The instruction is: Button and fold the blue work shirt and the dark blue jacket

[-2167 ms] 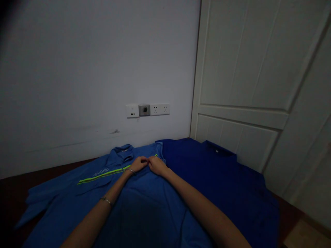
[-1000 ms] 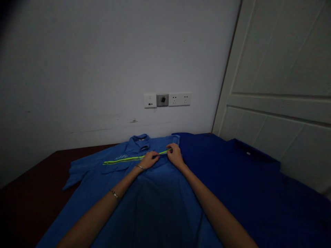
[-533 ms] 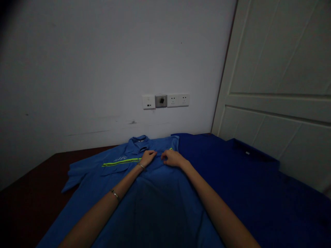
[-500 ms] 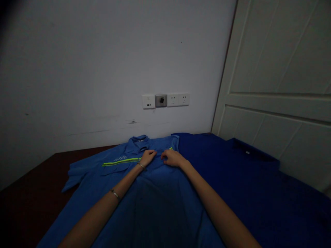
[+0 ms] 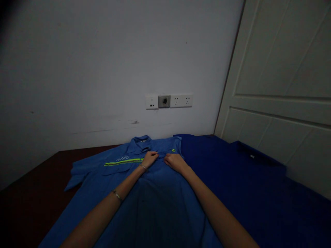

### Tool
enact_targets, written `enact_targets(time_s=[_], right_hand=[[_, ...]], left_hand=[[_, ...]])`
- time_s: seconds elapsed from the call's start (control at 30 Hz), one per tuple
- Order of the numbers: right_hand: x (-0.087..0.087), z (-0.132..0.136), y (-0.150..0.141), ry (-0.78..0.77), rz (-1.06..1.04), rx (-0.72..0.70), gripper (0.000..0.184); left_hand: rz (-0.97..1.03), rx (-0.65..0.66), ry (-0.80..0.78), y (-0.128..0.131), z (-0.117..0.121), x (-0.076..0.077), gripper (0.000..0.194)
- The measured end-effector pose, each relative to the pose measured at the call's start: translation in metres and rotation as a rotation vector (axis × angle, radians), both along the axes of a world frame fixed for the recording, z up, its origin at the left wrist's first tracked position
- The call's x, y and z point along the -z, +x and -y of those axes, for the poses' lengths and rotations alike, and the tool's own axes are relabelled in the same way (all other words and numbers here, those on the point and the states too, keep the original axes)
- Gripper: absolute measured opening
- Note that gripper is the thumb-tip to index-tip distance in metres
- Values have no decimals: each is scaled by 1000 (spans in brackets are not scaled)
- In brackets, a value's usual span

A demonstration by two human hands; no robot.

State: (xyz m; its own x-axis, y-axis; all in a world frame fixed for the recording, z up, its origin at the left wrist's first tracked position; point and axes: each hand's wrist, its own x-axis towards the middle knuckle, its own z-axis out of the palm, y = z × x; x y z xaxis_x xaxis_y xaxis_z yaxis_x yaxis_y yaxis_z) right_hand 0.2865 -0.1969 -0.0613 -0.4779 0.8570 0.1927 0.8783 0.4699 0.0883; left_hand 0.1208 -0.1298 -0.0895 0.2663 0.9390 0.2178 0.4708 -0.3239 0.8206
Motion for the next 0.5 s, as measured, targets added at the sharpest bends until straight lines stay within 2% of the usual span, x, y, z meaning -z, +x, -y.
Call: enact_targets(time_s=[0.17, 0.33, 0.5], right_hand=[[2, -1, -2, 17, 13, 19, 29], [2, -1, -2, 21, 20, 17, 28], [1, 0, -2, 51, -102, 56, 29]], left_hand=[[-23, 9, 15, 2, 0, 2, 22], [-56, 79, 32, 2, 5, -1, 25], [18, 83, 103, 3, 8, -3, 24]])
